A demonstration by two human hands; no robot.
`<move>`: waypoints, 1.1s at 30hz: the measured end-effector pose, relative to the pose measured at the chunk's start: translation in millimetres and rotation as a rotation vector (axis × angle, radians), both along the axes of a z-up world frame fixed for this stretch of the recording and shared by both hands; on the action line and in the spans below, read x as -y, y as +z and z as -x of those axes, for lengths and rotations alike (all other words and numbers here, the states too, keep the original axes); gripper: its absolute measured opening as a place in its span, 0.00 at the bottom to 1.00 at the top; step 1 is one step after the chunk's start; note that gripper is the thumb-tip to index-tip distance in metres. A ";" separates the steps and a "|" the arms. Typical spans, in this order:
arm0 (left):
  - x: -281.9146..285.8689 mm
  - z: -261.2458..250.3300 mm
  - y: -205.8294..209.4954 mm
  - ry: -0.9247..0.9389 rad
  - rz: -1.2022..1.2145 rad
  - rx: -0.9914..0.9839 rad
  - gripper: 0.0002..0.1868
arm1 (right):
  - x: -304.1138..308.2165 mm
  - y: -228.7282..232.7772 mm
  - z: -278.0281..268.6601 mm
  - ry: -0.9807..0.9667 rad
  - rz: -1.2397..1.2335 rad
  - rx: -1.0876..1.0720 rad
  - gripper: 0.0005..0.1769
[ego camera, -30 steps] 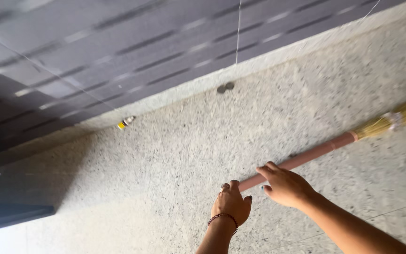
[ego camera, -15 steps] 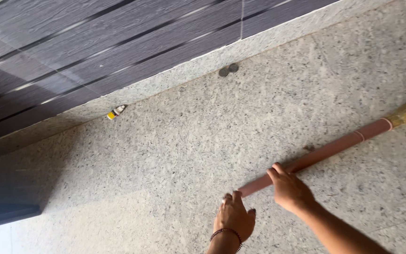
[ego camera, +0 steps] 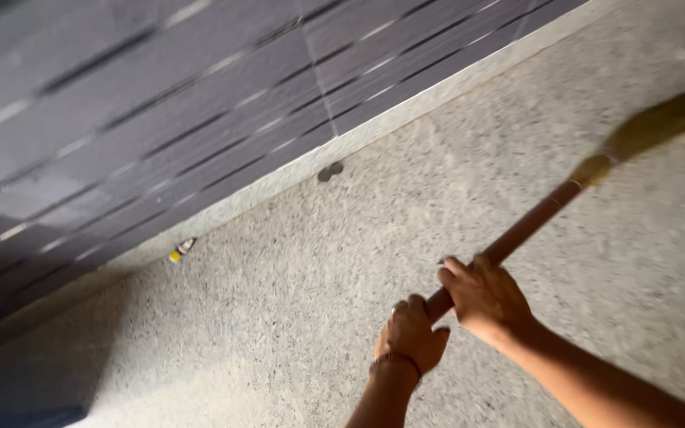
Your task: The person sweeps a tiled floor using a broom, moving debris and a plastic wrapper toward a corner. The person sweeps around a staircase and under a shelf containing electronic equipment.
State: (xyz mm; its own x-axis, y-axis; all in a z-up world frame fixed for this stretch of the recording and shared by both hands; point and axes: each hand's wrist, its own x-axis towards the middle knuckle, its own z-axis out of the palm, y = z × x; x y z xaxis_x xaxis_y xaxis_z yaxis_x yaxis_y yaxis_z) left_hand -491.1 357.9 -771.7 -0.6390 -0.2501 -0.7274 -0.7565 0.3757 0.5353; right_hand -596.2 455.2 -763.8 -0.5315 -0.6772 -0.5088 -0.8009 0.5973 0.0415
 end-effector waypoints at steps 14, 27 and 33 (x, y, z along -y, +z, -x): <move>-56.9 115.9 218.3 -0.170 -0.113 0.041 0.20 | -60.8 203.4 74.9 0.021 0.124 -0.076 0.09; -208.3 224.0 258.2 -0.384 -0.189 0.136 0.20 | -216.9 235.7 155.2 -0.302 0.513 0.224 0.10; -260.4 254.3 266.7 -0.549 -0.236 0.280 0.16 | -274.0 265.6 168.3 -0.502 0.429 0.205 0.13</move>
State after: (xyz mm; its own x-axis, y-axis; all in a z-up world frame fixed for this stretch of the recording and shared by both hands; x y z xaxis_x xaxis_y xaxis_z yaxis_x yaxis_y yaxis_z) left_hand -745.4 618.3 -505.0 -0.4065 0.2445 -0.8803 -0.6113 0.6433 0.4610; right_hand -764.4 729.2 -498.2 -0.7549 -0.5383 -0.3747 -0.3895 0.8276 -0.4041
